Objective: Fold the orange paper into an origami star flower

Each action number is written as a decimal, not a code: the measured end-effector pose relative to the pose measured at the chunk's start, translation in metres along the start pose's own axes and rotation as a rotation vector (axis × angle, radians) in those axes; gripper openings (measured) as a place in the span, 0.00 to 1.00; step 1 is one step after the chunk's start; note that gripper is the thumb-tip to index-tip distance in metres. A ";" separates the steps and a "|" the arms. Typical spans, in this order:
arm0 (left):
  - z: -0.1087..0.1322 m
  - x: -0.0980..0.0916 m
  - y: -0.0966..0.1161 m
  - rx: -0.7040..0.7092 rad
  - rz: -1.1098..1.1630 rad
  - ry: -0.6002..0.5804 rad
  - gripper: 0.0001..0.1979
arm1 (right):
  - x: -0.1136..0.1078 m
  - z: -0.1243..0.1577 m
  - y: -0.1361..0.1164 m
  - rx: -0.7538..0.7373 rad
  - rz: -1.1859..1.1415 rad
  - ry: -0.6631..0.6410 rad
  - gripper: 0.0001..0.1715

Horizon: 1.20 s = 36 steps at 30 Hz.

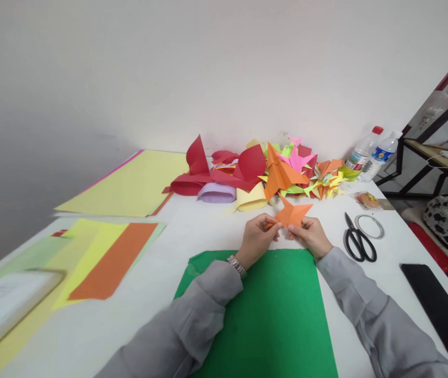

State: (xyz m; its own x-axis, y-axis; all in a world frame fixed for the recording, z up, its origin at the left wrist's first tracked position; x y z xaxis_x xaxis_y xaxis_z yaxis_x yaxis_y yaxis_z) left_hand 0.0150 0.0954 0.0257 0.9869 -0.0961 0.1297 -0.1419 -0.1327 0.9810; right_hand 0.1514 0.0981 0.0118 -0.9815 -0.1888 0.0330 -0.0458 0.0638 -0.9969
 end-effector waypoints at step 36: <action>0.000 0.015 -0.022 -0.191 0.234 -0.166 0.20 | -0.003 -0.002 0.012 0.020 -0.100 -0.038 0.10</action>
Point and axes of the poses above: each hand's wrist, its own z-axis away from the middle knuckle, its own x-axis out of the palm, y = z × x, the point moved 10 cm from there along -z, towards the middle knuckle, and after that the axes turned 1 degree about -y, right-handed, at the moved point
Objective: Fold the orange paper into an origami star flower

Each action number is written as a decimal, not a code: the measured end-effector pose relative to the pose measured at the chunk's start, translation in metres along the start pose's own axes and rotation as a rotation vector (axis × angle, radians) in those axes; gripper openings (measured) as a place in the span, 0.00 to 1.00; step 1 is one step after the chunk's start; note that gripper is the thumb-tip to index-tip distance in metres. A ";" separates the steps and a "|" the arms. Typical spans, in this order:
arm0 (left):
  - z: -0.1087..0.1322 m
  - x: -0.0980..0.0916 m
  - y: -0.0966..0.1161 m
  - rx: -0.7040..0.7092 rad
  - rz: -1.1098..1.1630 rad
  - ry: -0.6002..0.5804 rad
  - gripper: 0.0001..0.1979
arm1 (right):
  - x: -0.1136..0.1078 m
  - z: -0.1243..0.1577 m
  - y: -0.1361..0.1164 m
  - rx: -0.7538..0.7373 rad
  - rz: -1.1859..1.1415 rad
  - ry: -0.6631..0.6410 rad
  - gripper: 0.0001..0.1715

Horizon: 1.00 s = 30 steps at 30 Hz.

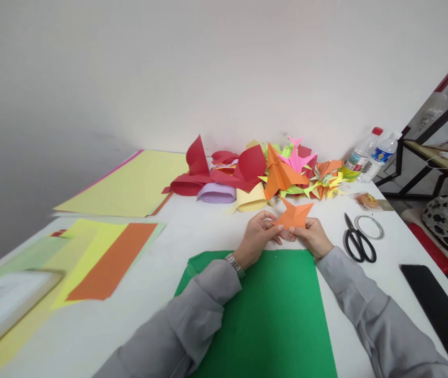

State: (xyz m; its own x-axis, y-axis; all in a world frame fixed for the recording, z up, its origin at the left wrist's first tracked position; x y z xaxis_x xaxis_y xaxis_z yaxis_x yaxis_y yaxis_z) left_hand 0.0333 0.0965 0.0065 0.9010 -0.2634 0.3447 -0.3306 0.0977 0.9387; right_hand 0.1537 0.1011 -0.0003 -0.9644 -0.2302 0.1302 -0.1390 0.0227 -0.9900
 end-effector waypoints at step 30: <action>-0.003 -0.002 -0.007 -0.006 -0.002 -0.015 0.25 | 0.000 -0.002 0.005 0.023 -0.030 -0.029 0.10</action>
Point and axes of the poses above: each hand's wrist, its own z-axis away from the middle knuckle, its own x-axis out of the palm, y = z × x, the point moved 10 cm from there along -z, towards the middle knuckle, and after that the axes turned 1 degree about -y, right-handed, at the moved point
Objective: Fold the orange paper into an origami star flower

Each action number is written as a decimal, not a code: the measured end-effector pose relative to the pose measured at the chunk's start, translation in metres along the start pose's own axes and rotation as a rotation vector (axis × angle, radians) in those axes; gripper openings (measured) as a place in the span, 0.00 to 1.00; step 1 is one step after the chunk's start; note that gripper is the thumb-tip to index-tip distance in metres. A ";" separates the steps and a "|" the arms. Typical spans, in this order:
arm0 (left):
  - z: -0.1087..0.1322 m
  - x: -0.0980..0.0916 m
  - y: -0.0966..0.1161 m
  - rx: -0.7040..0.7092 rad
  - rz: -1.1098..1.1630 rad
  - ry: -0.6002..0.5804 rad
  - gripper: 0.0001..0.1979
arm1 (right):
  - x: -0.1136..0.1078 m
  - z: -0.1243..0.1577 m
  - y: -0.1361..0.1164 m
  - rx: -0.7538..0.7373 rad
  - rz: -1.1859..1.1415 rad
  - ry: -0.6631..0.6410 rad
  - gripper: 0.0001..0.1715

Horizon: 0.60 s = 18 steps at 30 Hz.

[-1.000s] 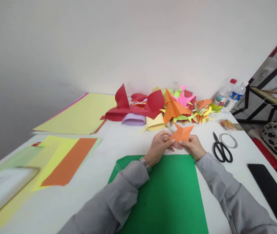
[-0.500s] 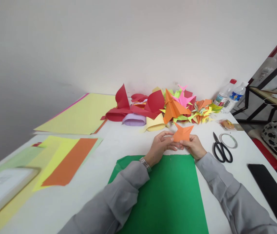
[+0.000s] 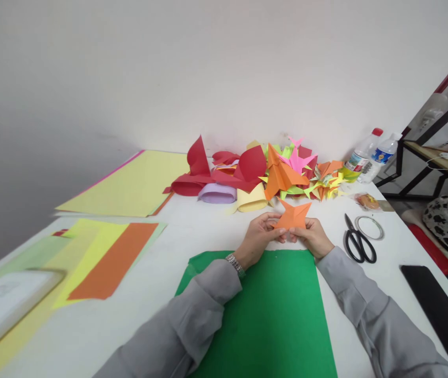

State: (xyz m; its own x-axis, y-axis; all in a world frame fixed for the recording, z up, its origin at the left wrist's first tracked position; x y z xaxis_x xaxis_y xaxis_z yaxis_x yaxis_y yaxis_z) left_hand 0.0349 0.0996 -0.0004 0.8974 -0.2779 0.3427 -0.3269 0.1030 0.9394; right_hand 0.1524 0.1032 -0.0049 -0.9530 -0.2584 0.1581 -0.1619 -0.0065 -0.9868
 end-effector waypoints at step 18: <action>0.003 0.003 0.006 0.006 -0.013 0.012 0.23 | 0.001 0.000 -0.002 0.001 -0.015 0.000 0.10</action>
Point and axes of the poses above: each hand's wrist, its own z-axis away from the middle knuckle, its own x-axis out of the palm, y = z × x, the point moved 10 cm from there along -z, towards the middle knuckle, and after that the axes turned 1 degree about -y, right-handed, at the moved point
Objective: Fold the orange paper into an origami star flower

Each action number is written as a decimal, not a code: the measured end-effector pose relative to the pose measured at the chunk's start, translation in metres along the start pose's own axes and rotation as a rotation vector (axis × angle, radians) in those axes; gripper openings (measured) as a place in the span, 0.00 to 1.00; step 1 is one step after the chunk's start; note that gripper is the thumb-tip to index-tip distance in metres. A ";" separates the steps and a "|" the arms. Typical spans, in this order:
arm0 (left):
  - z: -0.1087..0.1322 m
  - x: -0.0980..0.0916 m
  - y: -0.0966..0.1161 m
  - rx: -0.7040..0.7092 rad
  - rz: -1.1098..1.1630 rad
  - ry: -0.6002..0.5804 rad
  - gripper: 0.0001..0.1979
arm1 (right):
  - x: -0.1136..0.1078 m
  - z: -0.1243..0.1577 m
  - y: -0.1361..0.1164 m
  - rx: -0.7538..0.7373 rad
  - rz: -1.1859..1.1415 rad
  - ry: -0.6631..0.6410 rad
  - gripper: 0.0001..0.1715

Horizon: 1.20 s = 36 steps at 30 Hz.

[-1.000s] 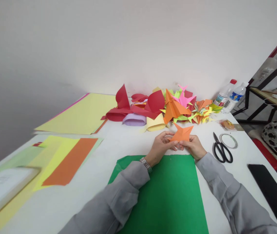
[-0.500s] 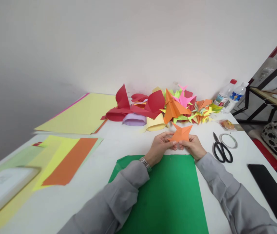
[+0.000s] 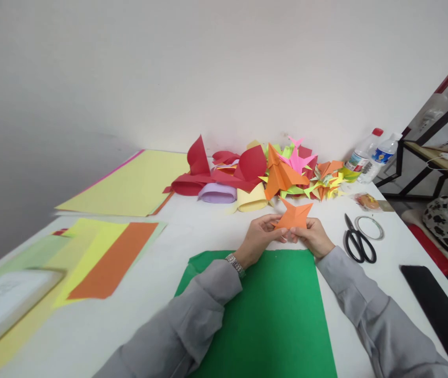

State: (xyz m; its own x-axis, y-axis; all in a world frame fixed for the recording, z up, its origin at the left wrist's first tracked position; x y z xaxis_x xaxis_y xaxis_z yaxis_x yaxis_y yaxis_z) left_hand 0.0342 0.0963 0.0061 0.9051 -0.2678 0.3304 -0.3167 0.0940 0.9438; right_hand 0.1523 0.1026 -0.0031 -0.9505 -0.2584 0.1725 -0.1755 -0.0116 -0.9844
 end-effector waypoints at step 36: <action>-0.001 -0.013 0.003 0.021 -0.009 0.102 0.18 | 0.008 0.000 -0.002 0.030 0.024 -0.079 0.12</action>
State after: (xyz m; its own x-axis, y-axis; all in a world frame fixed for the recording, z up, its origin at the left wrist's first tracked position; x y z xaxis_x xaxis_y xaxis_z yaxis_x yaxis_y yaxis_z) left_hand 0.0219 0.1013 0.0045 0.9318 -0.1695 0.3210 -0.3133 0.0714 0.9470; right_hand 0.1447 0.1005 -0.0001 -0.9308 -0.3345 0.1472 -0.1444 -0.0335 -0.9890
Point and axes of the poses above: each hand's wrist, its own z-axis away from the middle knuckle, its own x-axis out of the palm, y = z × x, the point moved 10 cm from there along -z, towards the middle knuckle, and after that the axes turned 1 degree about -y, right-handed, at the moved point
